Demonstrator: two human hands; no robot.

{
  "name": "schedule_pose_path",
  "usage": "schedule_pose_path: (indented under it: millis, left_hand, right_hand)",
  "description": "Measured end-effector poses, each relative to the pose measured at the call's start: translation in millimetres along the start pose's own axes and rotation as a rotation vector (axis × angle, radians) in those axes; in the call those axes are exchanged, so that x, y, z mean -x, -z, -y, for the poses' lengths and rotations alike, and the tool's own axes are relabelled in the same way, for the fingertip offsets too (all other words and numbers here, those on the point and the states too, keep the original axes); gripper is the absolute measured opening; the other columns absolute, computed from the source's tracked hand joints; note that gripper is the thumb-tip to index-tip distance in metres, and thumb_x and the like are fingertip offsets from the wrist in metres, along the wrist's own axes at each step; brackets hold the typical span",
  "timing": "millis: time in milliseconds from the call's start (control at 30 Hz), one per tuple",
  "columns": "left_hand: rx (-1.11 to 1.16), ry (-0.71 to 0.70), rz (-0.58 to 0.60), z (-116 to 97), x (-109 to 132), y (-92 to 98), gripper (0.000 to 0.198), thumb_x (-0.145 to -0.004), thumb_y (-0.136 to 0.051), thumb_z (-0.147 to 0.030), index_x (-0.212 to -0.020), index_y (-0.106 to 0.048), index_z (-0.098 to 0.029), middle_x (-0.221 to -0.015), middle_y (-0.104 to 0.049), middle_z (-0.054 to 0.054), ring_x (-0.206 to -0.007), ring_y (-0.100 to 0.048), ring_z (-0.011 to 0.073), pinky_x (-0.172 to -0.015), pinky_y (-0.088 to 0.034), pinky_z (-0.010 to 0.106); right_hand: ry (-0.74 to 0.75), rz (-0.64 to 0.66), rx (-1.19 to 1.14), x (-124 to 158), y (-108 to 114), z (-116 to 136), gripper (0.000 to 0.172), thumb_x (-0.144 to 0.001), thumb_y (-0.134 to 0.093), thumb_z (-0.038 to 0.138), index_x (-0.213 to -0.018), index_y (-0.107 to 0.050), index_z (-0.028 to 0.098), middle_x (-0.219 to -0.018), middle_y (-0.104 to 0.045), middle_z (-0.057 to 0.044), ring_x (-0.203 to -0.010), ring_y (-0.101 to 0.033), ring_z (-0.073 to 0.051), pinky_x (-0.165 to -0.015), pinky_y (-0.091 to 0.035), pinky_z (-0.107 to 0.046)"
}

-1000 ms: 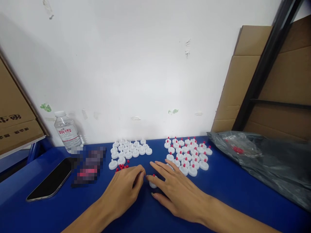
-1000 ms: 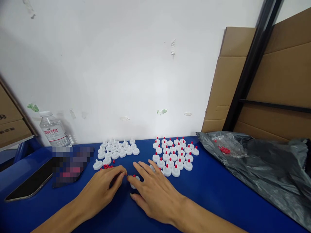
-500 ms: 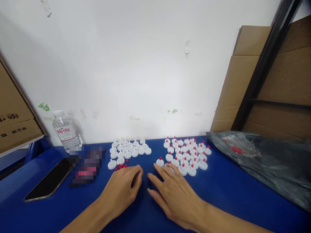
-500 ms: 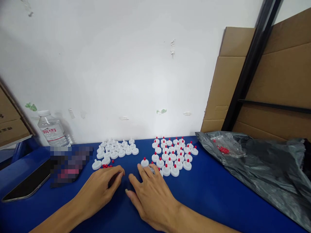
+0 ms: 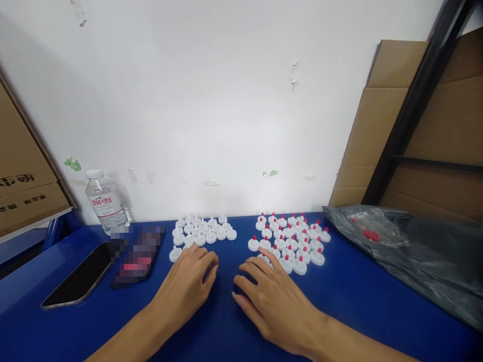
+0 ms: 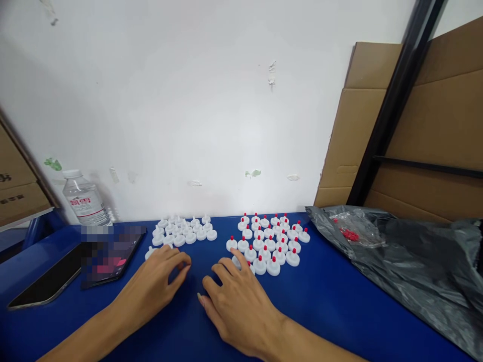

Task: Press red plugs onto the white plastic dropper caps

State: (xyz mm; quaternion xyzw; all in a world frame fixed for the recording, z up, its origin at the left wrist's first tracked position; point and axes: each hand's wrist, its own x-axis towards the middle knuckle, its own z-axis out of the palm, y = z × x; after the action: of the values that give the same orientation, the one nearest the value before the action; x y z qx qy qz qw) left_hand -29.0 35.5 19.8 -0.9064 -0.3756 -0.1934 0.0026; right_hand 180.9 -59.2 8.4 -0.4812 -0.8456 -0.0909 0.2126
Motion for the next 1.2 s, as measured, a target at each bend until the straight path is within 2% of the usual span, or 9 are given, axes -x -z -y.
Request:
schedule_pose_path:
  millis: [100, 233, 333, 500, 667, 767, 933, 1067, 1200]
  left_hand:
    - [-0.078, -0.027, -0.060, 16.6, -7.0, 7.9, 0.020, -0.096, -0.050, -0.016, -0.097, -0.070, -0.018, -0.099, -0.070, 0.009, -0.096, -0.059, 0.0283, -0.087, -0.043, 0.042]
    - [-0.130, -0.025, -0.031, 31.5, -11.6, 19.1, 0.023, -0.099, -0.047, -0.017, -0.098, -0.071, -0.019, -0.096, -0.072, 0.008, -0.090, -0.063, 0.0263, -0.086, -0.041, 0.042]
    - [-0.152, -0.013, -0.007, 32.8, -12.1, 22.3, 0.028, -0.100, -0.044, -0.014, -0.099, -0.072, -0.019, -0.093, -0.072, 0.008, -0.086, -0.065, 0.0248, -0.085, -0.041, 0.041]
    - [-0.206, -0.010, 0.015, 30.2, -11.5, 17.3, 0.025, -0.098, -0.050, -0.014, -0.097, -0.075, -0.018, -0.096, -0.073, 0.010, -0.095, -0.063, 0.0296, -0.085, -0.043, 0.042]
    - [-0.258, 0.012, 0.057, 28.7, -10.3, 10.9, 0.023, -0.099, -0.052, -0.013, -0.101, -0.074, -0.016, -0.102, -0.072, 0.012, -0.101, -0.061, 0.0312, -0.087, -0.045, 0.044]
    - [-0.273, 0.009, 0.075, 27.8, -10.0, 9.6, 0.023, -0.099, -0.051, -0.013, -0.098, -0.074, -0.015, -0.099, -0.072, 0.013, -0.098, -0.061, 0.0316, -0.084, -0.045, 0.044]
    - [-0.259, -0.018, 0.092, 29.5, -10.0, 7.2, 0.025, -0.098, -0.051, -0.008, -0.093, -0.074, -0.017, -0.094, -0.071, 0.011, -0.093, -0.062, 0.0297, -0.081, -0.045, 0.042]
    - [-0.233, -0.046, 0.070, 33.8, -9.9, 1.9, 0.026, -0.098, -0.050, -0.007, -0.102, -0.072, -0.019, -0.100, -0.070, 0.010, -0.095, -0.061, 0.0285, -0.085, -0.046, 0.042]
    - [-0.151, -0.111, -0.025, 37.0, -9.1, -5.5, 0.027, -0.101, -0.048, -0.011, -0.116, -0.068, -0.021, -0.108, -0.067, 0.009, -0.098, -0.060, 0.0254, -0.088, -0.048, 0.040]
  right_hand:
    - [0.002, -0.011, -0.004, 0.2, 1.0, -2.0, 0.021, -0.107, -0.048, 0.033, -0.115, -0.065, 0.023, -0.124, -0.067, -0.008, -0.130, -0.054, -0.027, -0.123, -0.022, -0.058]
    - [-0.005, 0.006, -0.045, -1.2, 5.8, -5.9, 0.023, -0.107, -0.046, 0.032, -0.116, -0.065, 0.024, -0.136, -0.062, -0.009, -0.140, -0.046, -0.028, -0.123, -0.020, -0.062]
    - [0.004, 0.002, -0.027, -9.6, 10.1, -16.0, 0.024, -0.107, -0.045, 0.029, -0.117, -0.066, 0.024, -0.135, -0.063, -0.009, -0.139, -0.047, -0.029, -0.123, -0.020, -0.064]
    - [0.033, 0.016, 0.096, -41.1, 12.0, -40.9, 0.027, -0.107, -0.045, 0.027, -0.118, -0.069, 0.020, -0.141, -0.061, -0.011, -0.141, -0.045, -0.029, -0.123, -0.018, -0.061]
    - [0.001, 0.068, 0.124, -69.2, 1.1, -58.6, 0.040, -0.109, -0.044, 0.035, -0.138, -0.060, 0.013, -0.151, -0.052, -0.018, -0.146, -0.039, -0.033, -0.122, -0.020, -0.060]
    - [-0.017, 0.093, 0.124, -77.6, -8.7, -65.6, 0.046, -0.109, -0.044, 0.039, -0.142, -0.057, 0.010, -0.148, -0.054, -0.022, -0.144, -0.042, -0.037, -0.119, -0.025, -0.062]
    - [0.006, 0.137, 0.083, -84.1, -15.0, -71.8, 0.042, -0.109, -0.042, 0.038, -0.138, -0.060, 0.013, -0.135, -0.066, -0.018, -0.135, -0.053, -0.035, -0.116, -0.030, -0.062]
    - [0.039, 0.100, 0.029, -83.7, -1.9, -67.4, 0.038, -0.111, -0.037, 0.034, -0.132, -0.062, 0.016, -0.128, -0.071, -0.013, -0.129, -0.059, -0.028, -0.118, -0.028, -0.056]
    - [0.057, -0.003, -0.017, -65.6, 16.3, -45.1, 0.036, -0.113, -0.033, 0.032, -0.123, -0.065, 0.020, -0.119, -0.074, -0.007, -0.114, -0.066, -0.021, -0.117, -0.028, -0.048]
